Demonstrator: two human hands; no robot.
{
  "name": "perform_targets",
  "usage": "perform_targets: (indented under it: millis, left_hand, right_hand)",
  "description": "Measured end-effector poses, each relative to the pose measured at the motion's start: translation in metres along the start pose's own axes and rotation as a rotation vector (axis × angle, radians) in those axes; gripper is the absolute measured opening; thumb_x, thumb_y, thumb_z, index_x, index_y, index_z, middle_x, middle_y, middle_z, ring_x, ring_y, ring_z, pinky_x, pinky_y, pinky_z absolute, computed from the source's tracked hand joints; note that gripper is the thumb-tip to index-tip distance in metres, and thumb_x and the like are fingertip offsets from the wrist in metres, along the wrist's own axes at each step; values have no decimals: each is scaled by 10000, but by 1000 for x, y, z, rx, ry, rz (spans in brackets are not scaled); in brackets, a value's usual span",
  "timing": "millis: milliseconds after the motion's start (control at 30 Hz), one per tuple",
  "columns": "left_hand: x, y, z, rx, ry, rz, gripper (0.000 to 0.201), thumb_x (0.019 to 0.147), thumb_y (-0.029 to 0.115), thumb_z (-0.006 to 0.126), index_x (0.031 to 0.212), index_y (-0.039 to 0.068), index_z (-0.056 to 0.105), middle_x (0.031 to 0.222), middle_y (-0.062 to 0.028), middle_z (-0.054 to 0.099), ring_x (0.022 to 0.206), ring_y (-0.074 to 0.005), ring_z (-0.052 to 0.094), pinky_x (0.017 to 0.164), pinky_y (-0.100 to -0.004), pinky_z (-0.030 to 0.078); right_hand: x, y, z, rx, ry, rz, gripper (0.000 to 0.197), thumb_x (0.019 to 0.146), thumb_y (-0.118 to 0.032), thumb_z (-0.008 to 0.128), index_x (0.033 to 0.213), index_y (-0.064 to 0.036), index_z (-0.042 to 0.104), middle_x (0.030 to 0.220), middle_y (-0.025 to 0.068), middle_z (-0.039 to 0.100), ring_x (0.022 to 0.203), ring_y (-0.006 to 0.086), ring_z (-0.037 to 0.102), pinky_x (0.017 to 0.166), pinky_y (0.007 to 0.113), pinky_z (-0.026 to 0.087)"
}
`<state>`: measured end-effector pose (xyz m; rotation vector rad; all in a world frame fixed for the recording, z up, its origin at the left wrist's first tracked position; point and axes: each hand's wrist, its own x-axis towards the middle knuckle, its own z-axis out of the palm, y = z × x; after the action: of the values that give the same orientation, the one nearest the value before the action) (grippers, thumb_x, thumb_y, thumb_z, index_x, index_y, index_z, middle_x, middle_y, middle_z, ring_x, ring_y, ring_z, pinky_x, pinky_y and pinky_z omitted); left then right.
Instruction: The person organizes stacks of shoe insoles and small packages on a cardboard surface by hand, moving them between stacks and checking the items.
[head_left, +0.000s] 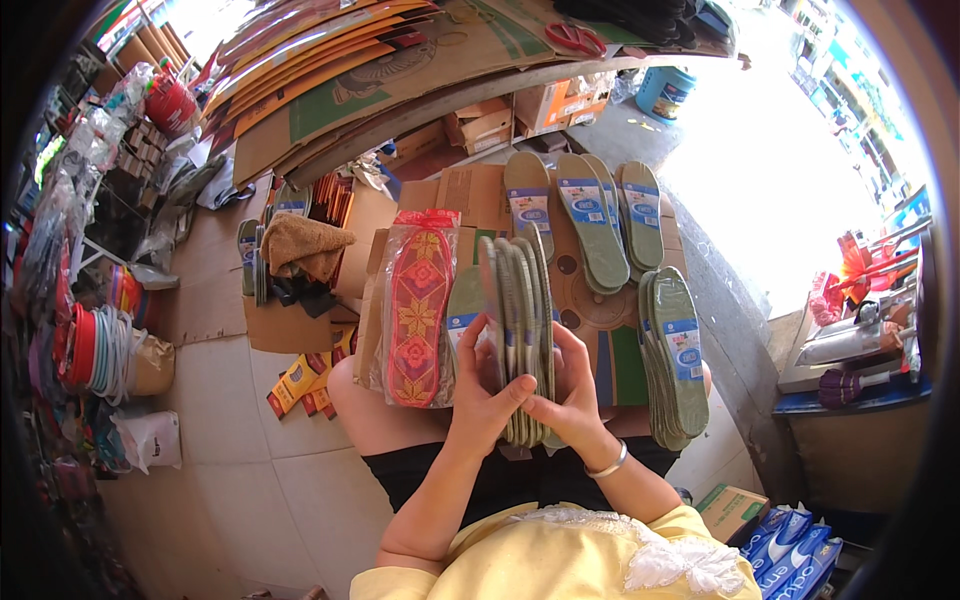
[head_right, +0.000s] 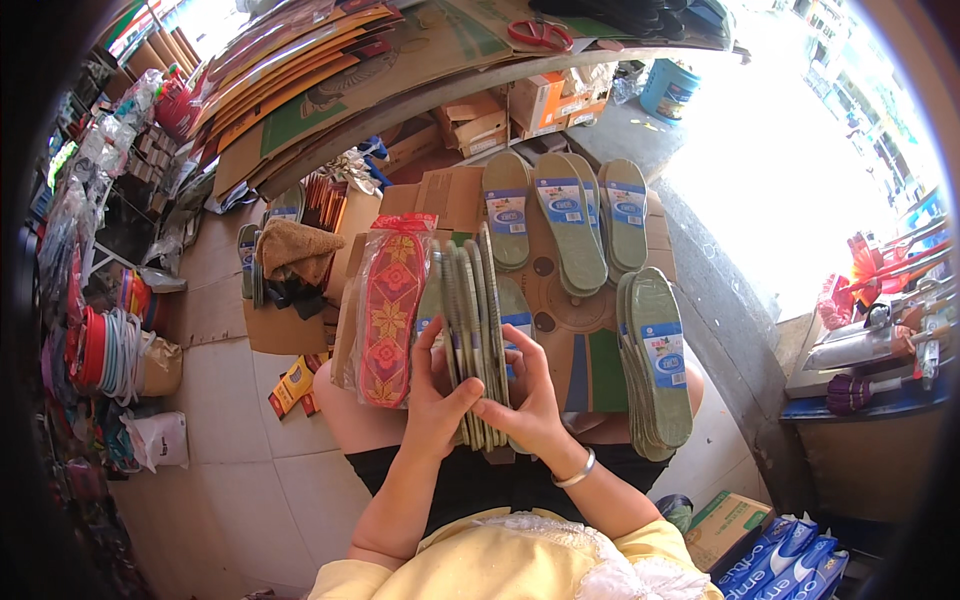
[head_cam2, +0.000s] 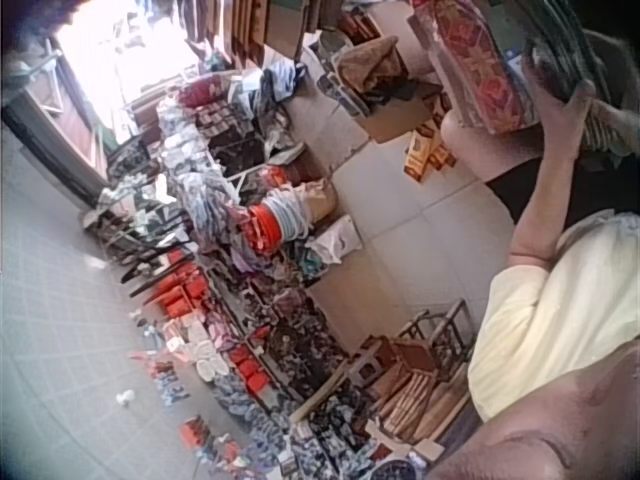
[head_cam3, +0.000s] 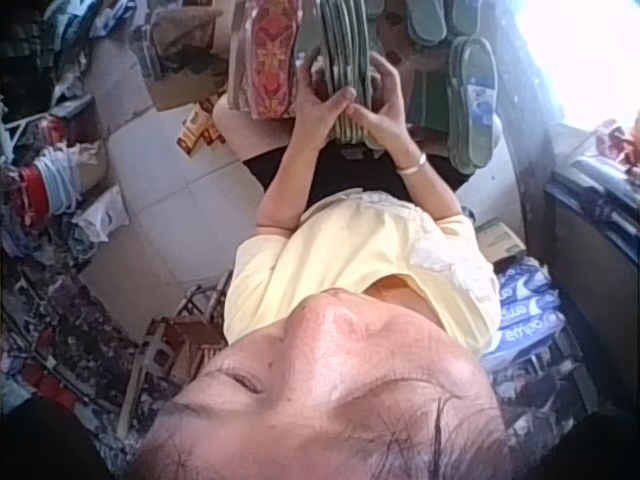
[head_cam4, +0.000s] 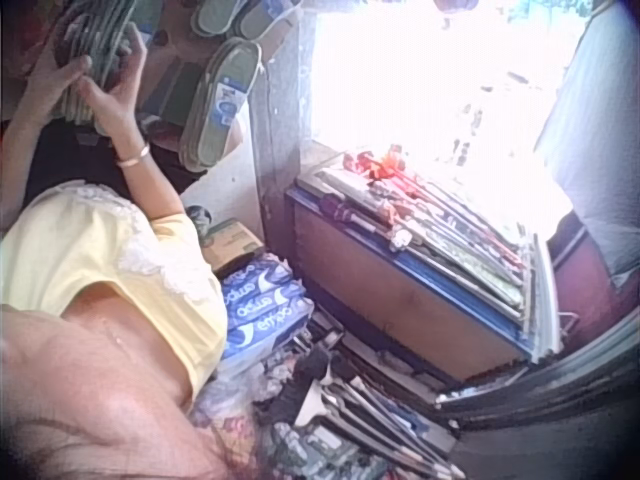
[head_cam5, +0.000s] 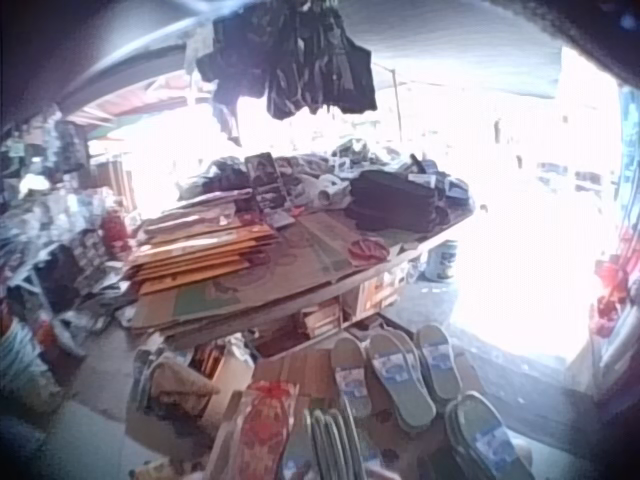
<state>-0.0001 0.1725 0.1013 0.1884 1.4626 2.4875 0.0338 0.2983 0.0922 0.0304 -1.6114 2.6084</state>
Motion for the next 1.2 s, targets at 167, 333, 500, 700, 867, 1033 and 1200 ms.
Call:
perform_targets:
  millis: [167, 333, 500, 700, 867, 1033, 1200]
  left_hand:
    - [2, 1, -7, -118, 47, -121, 836, 778, 103, 740, 1408, 116, 191, 1195, -118, 516, 1057, -224, 571, 881, -371, 495]
    - [4, -1, -17, -530, -54, -204, 641, 793, 130, 689, 1319, 59, 331, 1119, -170, 567, 978, -269, 621, 809, -398, 557]
    - [2, -2, -27, -561, -141, -219, 621, 795, 247, 658, 1294, 7, 376, 1119, -194, 571, 1023, -300, 604, 871, -426, 528]
    - [-3, -7, -19, -393, -9, -113, 755, 719, 193, 764, 1324, 28, 344, 1200, -128, 524, 1086, -252, 562, 895, -387, 510]
    - [-4, -10, -20, -376, -51, -96, 797, 720, 316, 787, 1320, 14, 359, 1241, -145, 507, 1138, -278, 538, 938, -403, 485]
    - [-3, -12, -13, -431, -57, -110, 914, 715, 432, 774, 1371, -5, 311, 1341, -166, 452, 1220, -302, 478, 1015, -432, 422]
    - [-7, -3, -10, -522, -34, -125, 767, 741, 427, 697, 1319, 15, 404, 1274, -140, 512, 1143, -265, 535, 946, -380, 463]
  right_hand:
    - [-3, -3, 3, -430, -45, -217, 827, 700, -114, 812, 1377, -62, 339, 1381, 97, 267, 1229, 200, 397, 956, 352, 441]
    - [-10, -13, 4, -336, -14, -178, 698, 776, -39, 722, 1366, -44, 350, 1363, 114, 302, 1211, 211, 428, 929, 343, 463]
    - [-7, -39, 14, -511, 73, -291, 632, 773, -69, 715, 1328, -45, 414, 1314, 148, 372, 1101, 277, 521, 906, 374, 478]
    - [-5, -43, 24, -1137, -112, -378, 593, 756, -274, 726, 1265, -77, 494, 1225, 199, 447, 1031, 398, 474, 880, 461, 429]
    - [-6, -40, 24, -1109, -142, -386, 599, 746, -260, 731, 1268, -85, 493, 1249, 191, 435, 1064, 387, 459, 903, 473, 407]
    - [-7, -44, 18, -1157, -271, -437, 647, 738, -244, 740, 1300, -59, 478, 1286, 204, 416, 1143, 386, 425, 958, 467, 373]
    - [-11, -35, 16, -827, -163, -344, 699, 793, -220, 693, 1377, -37, 357, 1354, 221, 360, 1261, 419, 341, 1019, 473, 322]
